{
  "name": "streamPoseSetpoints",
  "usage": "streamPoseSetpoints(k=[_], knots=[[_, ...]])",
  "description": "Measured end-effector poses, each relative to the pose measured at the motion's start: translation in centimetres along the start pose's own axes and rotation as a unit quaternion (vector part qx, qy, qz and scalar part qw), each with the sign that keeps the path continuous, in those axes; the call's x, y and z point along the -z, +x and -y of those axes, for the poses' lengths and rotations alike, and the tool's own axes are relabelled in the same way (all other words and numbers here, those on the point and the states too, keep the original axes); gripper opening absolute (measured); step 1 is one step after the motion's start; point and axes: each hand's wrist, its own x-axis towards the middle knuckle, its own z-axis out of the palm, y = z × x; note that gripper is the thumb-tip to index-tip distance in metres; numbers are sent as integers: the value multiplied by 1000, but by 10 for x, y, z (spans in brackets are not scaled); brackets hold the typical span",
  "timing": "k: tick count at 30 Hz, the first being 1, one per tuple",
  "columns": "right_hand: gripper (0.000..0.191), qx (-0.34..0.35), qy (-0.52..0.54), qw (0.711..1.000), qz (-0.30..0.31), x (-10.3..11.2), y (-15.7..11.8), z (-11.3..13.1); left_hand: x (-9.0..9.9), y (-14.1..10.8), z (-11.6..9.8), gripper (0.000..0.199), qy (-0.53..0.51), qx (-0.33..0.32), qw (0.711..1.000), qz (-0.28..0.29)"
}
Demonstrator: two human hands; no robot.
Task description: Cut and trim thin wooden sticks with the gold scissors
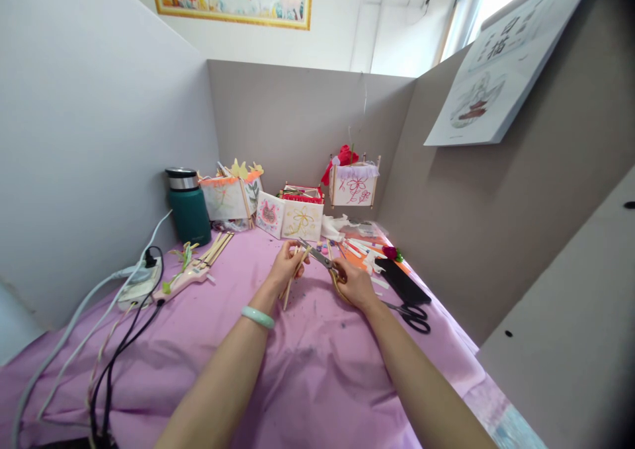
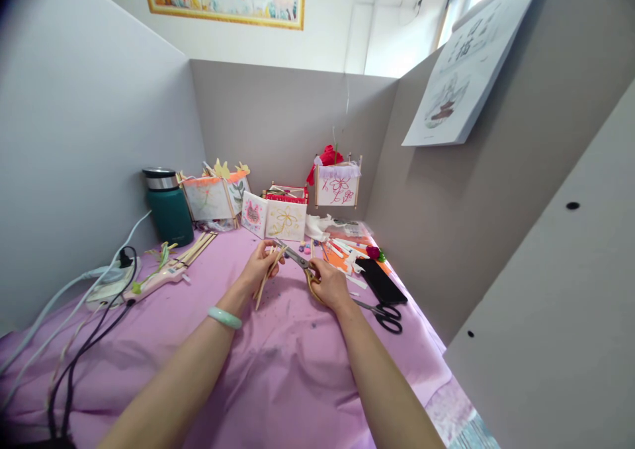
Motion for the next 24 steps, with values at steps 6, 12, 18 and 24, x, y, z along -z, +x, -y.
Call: streamPoseSetpoints(k=[6, 12, 18, 24], knots=[[20, 12, -3, 1000, -2, -1, 0, 2, 0, 2, 2, 24, -3, -8, 1000, 0], [20, 13, -8, 1000, 4, 0, -1, 3, 0, 2, 1, 26, -5, -14, 1000, -2], [18, 7, -14, 1000, 8, 1, 2, 2, 2, 4, 5, 28, -11, -7, 1000, 1], [17, 5, -17, 1000, 2, 1, 2, 4, 3, 5, 6, 30, -26, 9, 1000, 1]])
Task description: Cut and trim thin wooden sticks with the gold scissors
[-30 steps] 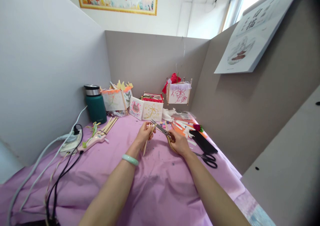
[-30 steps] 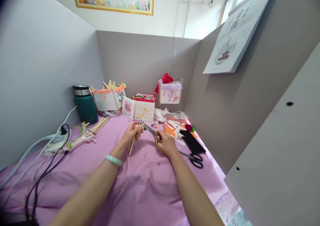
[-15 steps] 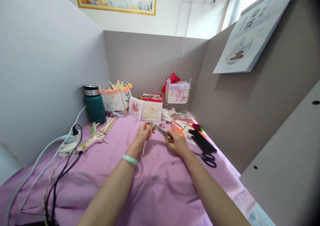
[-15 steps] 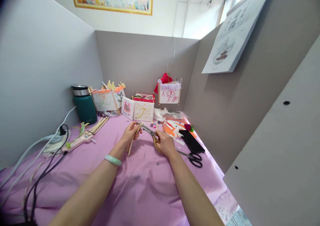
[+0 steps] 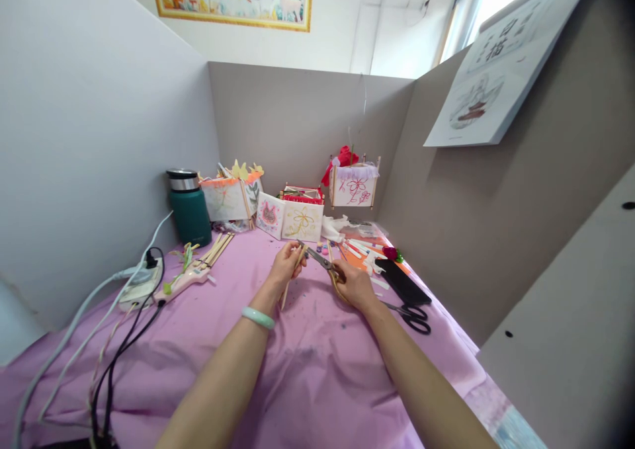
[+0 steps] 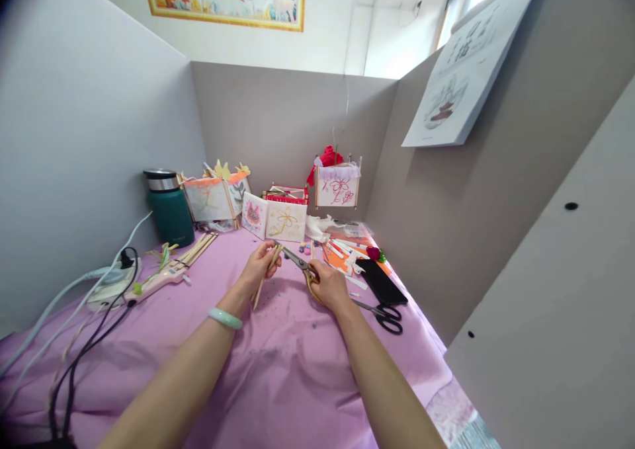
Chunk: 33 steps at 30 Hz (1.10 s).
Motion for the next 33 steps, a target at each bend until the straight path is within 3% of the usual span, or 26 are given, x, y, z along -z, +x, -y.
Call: streamPoseSetpoints(k=[9, 33], knots=[[16, 4, 6, 1000, 2, 1, -2, 0, 1, -1, 1, 27, 22, -22, 999, 6], [18, -19, 36, 999, 31, 3, -2, 1, 4, -1, -1, 28, -10, -8, 1000, 21]])
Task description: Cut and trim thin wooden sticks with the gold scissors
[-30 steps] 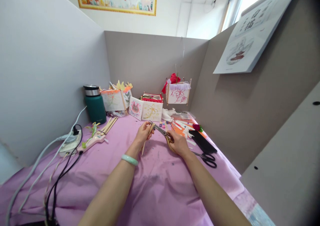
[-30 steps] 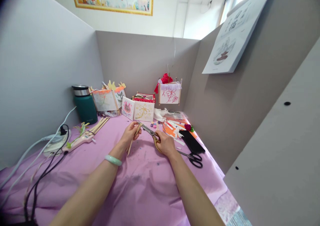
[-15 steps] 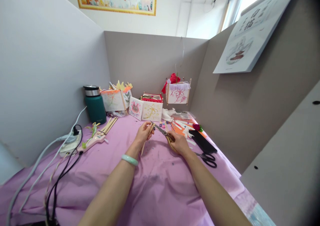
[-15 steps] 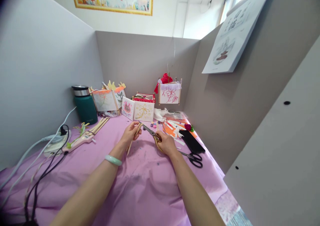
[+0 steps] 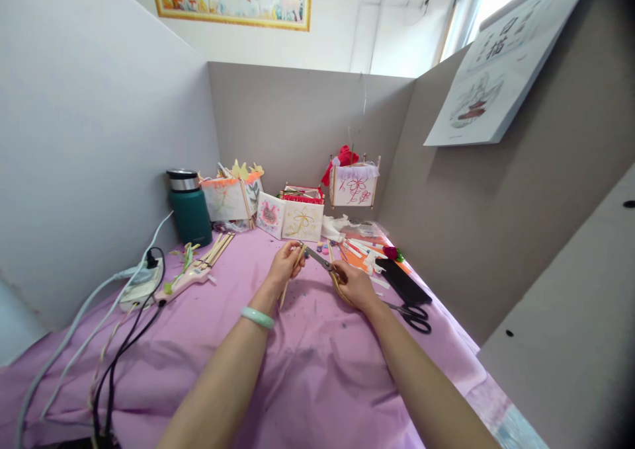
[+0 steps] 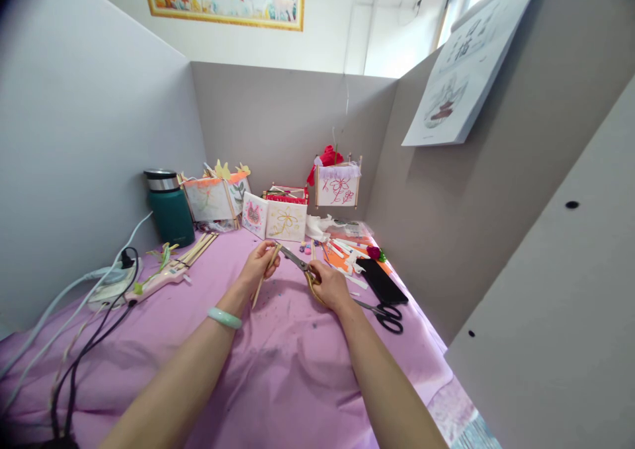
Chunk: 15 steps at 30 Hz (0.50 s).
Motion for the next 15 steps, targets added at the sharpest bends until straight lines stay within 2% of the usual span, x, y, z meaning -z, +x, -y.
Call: streamPoseSetpoints(k=[15], knots=[[22, 0, 64, 998, 21, 3, 1, 0, -3, -2, -5, 30, -25, 11, 1000, -11]])
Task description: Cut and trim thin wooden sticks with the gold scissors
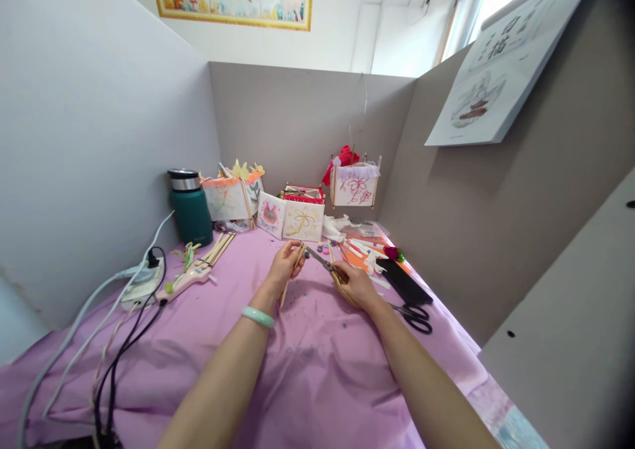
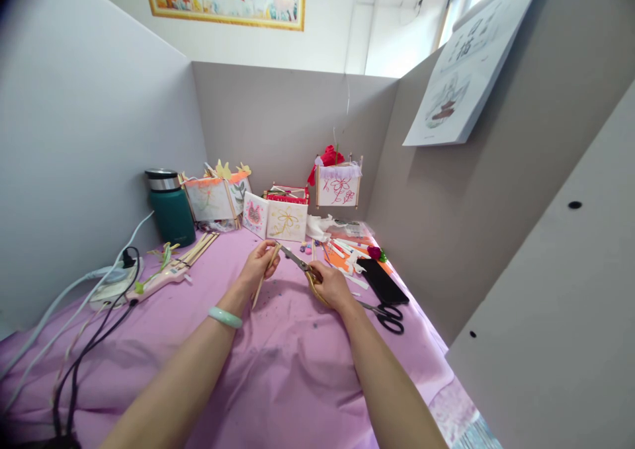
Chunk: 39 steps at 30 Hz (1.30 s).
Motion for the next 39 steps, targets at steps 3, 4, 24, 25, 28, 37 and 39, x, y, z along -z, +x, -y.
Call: streamPoseSetpoints(k=[3, 4, 24, 25, 28, 37, 39], knots=[[24, -3, 10, 1000, 6, 2, 0, 0, 0, 0, 0, 30, -4, -2, 1000, 0], [25, -3, 16, 1000, 10, 2, 1, -1, 0, 0, 0, 30, -6, -1, 1000, 2], [39, -123, 168, 978, 5, 19, 10, -15, 1, 0, -5, 32, -10, 2, 1000, -2], [37, -94, 138, 986, -7, 16, 10, -14, 1, 1, -4, 32, -9, 1, 1000, -10], [34, -32, 56, 998, -29, 7, 9, -8, 2, 2, -2, 33, -9, -3, 1000, -19], [30, 18, -51, 997, -50, 4, 2, 3, 3, 1, 0, 31, -14, -14, 1000, 8], [30, 17, -65, 996, -53, 4, 2, 2, 3, 1, 0, 29, -16, -15, 1000, 18]])
